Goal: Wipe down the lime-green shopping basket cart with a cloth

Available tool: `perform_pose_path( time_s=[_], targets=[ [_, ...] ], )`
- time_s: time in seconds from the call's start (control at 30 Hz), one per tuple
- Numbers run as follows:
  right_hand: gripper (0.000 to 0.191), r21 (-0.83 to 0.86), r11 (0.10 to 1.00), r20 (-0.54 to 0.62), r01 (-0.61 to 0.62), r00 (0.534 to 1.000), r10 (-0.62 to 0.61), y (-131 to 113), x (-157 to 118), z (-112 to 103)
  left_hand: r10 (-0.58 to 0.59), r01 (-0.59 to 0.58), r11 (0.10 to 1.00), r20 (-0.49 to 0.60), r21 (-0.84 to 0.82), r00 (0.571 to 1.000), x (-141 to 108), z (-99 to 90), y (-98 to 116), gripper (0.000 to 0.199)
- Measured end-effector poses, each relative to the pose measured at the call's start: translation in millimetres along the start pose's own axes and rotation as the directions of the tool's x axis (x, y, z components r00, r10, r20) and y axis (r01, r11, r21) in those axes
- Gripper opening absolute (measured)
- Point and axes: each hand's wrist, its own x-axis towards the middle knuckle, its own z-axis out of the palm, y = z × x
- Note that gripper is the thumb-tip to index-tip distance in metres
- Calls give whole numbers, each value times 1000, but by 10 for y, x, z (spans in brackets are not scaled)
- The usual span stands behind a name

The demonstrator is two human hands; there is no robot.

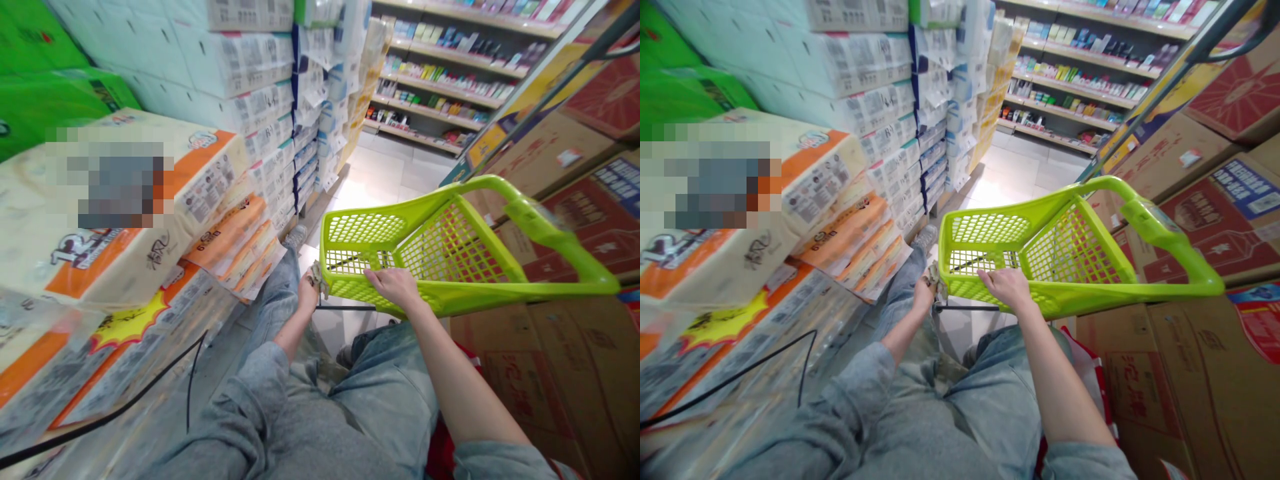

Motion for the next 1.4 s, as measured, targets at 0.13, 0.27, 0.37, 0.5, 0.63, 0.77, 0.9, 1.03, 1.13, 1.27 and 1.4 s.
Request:
perform_pose_path(
  time_s=[0.13, 0.27, 0.37, 0.5, 0.63, 0.77, 0.9, 1.03, 1.13, 1.27, 1.4],
  targets=[
    [76, 2, 1000, -3, 4, 1000, -4, 11, -21, 9, -49, 50, 997, 17, -63, 999, -68, 15, -16, 21],
    [75, 6, 1000, -33, 3, 999, -3, 33, -56, 42, 51, -57, 993, -65, -101, 997, -270, -27, 113, 24],
    [75, 9, 1000, -46, 16, 999, -16, 43, -72, 55, 131, -132, 991, -45, -29, 990, -305, -84, 252, 19],
    [77, 5, 1000, -58, 29, 998, -28, 42, -86, 44, 165, -164, 983, -15, 79, 986, -82, -132, 379, 12],
    [75, 9, 999, -57, 37, 998, -37, 37, -99, 26, 160, -157, 975, -7, 156, 987, 184, -122, 428, 11],
    [74, 9, 1000, -32, 17, 999, -17, 44, -95, 18, 172, -169, 974, -7, 152, 985, 129, -107, 419, 9],
    [74, 5, 1000, -19, 9, 1000, -9, 61, -82, 16, 166, -163, 981, -15, 109, 986, -166, -99, 345, 11],
    [73, 13, 1000, -19, 7, 1000, -7, 74, -96, 16, 119, -119, 992, -16, 33, 993, -328, -69, 272, 20],
    [74, 10, 1000, -33, 20, 999, -20, 74, -115, 23, 102, -102, 995, -40, -10, 994, -281, -52, 324, 28],
    [74, 10, 1000, -47, 16, 999, -15, 59, -126, 36, 208, -210, 978, -102, -8, 973, -167, -34, 460, 29],
    [73, 16, 1000, -50, 19, 999, -18, 53, -128, 42, 164, -172, 983, -116, -66, 980, -165, 46, 306, 32]
  ],
)
